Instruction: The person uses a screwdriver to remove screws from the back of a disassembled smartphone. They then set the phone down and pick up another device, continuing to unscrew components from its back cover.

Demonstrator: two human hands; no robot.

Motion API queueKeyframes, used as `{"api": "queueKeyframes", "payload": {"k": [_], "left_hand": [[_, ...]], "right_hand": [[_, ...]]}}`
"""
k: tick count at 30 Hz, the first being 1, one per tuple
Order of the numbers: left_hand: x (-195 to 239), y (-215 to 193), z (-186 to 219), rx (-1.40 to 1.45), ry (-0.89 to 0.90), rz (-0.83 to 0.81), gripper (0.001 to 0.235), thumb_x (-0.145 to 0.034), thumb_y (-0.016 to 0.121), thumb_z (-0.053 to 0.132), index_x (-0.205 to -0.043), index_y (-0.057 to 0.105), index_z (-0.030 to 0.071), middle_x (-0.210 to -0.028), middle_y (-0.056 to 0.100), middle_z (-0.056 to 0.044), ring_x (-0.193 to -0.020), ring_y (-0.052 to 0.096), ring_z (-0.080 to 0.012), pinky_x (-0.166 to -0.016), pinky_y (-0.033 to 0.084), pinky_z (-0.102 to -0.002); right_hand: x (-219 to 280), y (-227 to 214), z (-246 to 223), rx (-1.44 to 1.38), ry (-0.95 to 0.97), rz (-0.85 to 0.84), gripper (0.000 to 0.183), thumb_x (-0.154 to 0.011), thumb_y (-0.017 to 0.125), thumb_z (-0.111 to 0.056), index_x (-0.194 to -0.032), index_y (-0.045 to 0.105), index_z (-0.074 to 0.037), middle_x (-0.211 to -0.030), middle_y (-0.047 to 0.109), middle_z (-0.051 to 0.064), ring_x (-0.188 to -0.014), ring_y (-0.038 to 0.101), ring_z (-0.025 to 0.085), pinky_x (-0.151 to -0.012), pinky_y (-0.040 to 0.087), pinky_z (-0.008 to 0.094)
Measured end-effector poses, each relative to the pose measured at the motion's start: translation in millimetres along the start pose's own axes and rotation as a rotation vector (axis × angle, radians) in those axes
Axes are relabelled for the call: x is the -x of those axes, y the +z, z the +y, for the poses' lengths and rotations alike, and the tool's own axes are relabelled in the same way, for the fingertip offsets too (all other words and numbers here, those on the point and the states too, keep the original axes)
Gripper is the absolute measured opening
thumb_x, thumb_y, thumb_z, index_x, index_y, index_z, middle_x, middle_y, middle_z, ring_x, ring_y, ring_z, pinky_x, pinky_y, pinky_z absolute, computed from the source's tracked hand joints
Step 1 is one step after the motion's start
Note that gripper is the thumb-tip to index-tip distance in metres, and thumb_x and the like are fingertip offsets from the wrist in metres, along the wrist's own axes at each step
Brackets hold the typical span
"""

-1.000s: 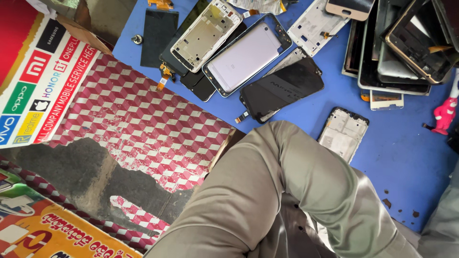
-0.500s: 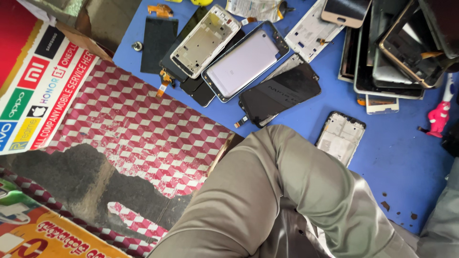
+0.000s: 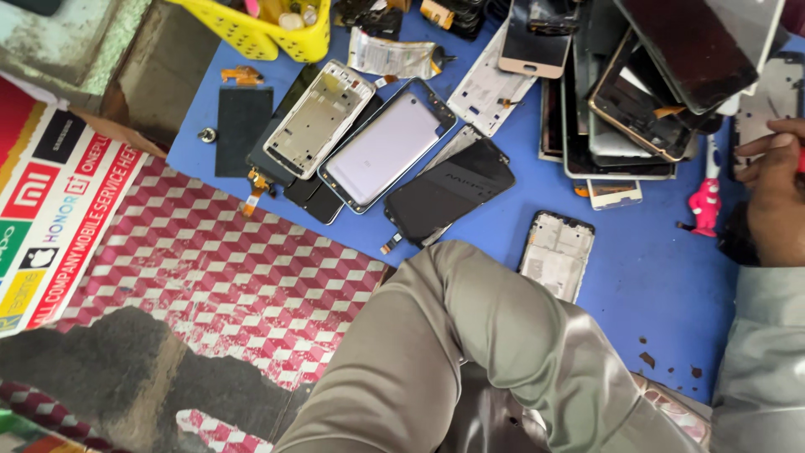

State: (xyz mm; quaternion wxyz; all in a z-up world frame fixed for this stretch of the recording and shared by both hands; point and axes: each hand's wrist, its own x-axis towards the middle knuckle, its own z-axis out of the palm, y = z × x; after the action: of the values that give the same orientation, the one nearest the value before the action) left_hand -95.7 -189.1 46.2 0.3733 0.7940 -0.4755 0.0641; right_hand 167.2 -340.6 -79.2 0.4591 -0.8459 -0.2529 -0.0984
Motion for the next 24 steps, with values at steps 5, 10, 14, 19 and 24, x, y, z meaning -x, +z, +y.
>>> {"api": "queueKeyframes", "payload": {"k": [5,10,14,19,24], "left_hand": [[-4.6,1.5,0.6,0.010,0.028,-0.030,0.017,-0.099,0.060,0.025,-0.107,0.067,0.012,-0.083,0.067,-0.011,-0.066,0.069,-0.0282,-0.057,0.054,-0.042],[-5.9,-2.0,0.7,0.031,0.034,-0.031,0.017,-0.099,0.059,0.025,-0.107,0.067,0.012,-0.083,0.067,-0.012,-0.066,0.069,-0.0285,-0.057,0.054,-0.043],[-6.9,-10.9,-0.6,0.048,0.036,-0.036,0.017,-0.099,0.059,0.024,-0.108,0.067,0.012,-0.082,0.067,-0.012,-0.066,0.069,-0.0287,-0.057,0.054,-0.043],[-14.0,-27.7,-8.5,0.012,0.088,-0.056,0.017,-0.099,0.059,0.023,-0.108,0.067,0.012,-0.081,0.067,-0.013,-0.066,0.069,-0.0290,-0.057,0.054,-0.043],[-27.5,-43.5,0.2,-0.041,0.163,-0.080,0.017,-0.099,0.059,0.022,-0.109,0.067,0.011,-0.081,0.068,-0.013,-0.066,0.069,-0.0293,-0.057,0.054,-0.044]], "right_hand": [[4.4,3.6,-61.4,-0.008,-0.055,0.005,0.015,-0.125,0.046,-0.004,-0.130,0.054,0.007,-0.110,0.070,0.015,-0.083,0.062,0.011,-0.079,0.052,0.022],[-0.1,6.4,-85.6,-0.086,-0.045,0.023,0.015,-0.122,0.047,-0.001,-0.130,0.054,0.008,-0.107,0.070,0.016,-0.081,0.063,0.011,-0.078,0.053,0.022],[0.9,8.1,-94.3,-0.096,-0.063,0.033,0.010,-0.122,0.049,0.001,-0.124,0.054,0.009,-0.103,0.070,0.016,-0.079,0.064,0.011,-0.076,0.053,0.022],[-1.0,4.8,-105.5,-0.104,-0.105,0.059,0.009,-0.120,0.052,0.004,-0.118,0.058,0.010,-0.098,0.070,0.016,-0.080,0.065,0.010,-0.076,0.054,0.021],[-0.3,7.6,-109.7,-0.080,-0.115,0.107,0.011,-0.121,0.054,0.005,-0.117,0.062,0.010,-0.095,0.071,0.015,-0.077,0.064,0.009,-0.073,0.053,0.021]]}}
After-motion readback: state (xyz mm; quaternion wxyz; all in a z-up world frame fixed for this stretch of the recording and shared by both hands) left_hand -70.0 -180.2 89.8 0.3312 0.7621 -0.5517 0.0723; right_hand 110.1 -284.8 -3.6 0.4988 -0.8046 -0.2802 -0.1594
